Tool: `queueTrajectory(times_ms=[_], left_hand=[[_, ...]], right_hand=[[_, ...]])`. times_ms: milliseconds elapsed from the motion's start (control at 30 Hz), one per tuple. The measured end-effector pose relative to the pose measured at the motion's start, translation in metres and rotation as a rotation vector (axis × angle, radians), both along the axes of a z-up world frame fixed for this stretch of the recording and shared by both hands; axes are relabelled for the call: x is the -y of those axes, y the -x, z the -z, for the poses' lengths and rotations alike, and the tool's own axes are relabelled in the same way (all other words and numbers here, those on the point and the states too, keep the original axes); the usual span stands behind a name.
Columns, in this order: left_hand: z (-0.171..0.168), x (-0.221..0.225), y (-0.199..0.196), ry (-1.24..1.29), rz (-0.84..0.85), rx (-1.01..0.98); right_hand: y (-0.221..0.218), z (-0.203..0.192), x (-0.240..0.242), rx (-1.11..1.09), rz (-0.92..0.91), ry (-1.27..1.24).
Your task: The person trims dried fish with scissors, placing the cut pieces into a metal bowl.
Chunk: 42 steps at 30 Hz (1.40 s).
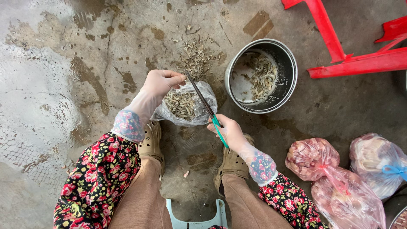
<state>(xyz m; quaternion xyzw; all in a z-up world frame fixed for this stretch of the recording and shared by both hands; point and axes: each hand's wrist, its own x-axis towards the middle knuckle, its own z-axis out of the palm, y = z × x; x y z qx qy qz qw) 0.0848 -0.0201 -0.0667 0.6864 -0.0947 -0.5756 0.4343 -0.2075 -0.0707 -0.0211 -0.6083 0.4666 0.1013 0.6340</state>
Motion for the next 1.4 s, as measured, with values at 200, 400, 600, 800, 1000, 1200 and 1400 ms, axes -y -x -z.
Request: queueTrajectory(times_ms=[200, 400, 600, 800, 1000, 1200, 1400], left_hand=[[0.009, 0.004, -0.002, 0.032, -0.019, 0.001], [-0.044, 0.02, 0.011, 0.002, 0.075, 0.093], [-0.073, 0.078, 0.083, 0.459, 0.405, 0.085], [-0.051, 0.039, 0.019, 0.115, 0.358, 0.468], [0.012, -0.021, 0.018, -0.242, 0.726, 0.801], [0.078, -0.029, 0.05, -0.226, 1.016, 1.571], [0.082, -0.044, 0.04, -0.215, 0.943, 1.348]], right_hand=[[0.006, 0.015, -0.004, 0.014, 0.037, 0.067], [0.017, 0.044, -0.003, 0.051, 0.249, -0.116], [0.02, 0.05, -0.004, 0.011, 0.27, -0.151], [0.016, 0.035, -0.001, 0.021, 0.266, -0.151], [0.007, 0.023, 0.001, -0.042, 0.295, -0.14], [0.004, 0.02, -0.003, -0.055, 0.271, -0.146], [0.004, 0.023, -0.005, -0.048, 0.26, -0.15]])
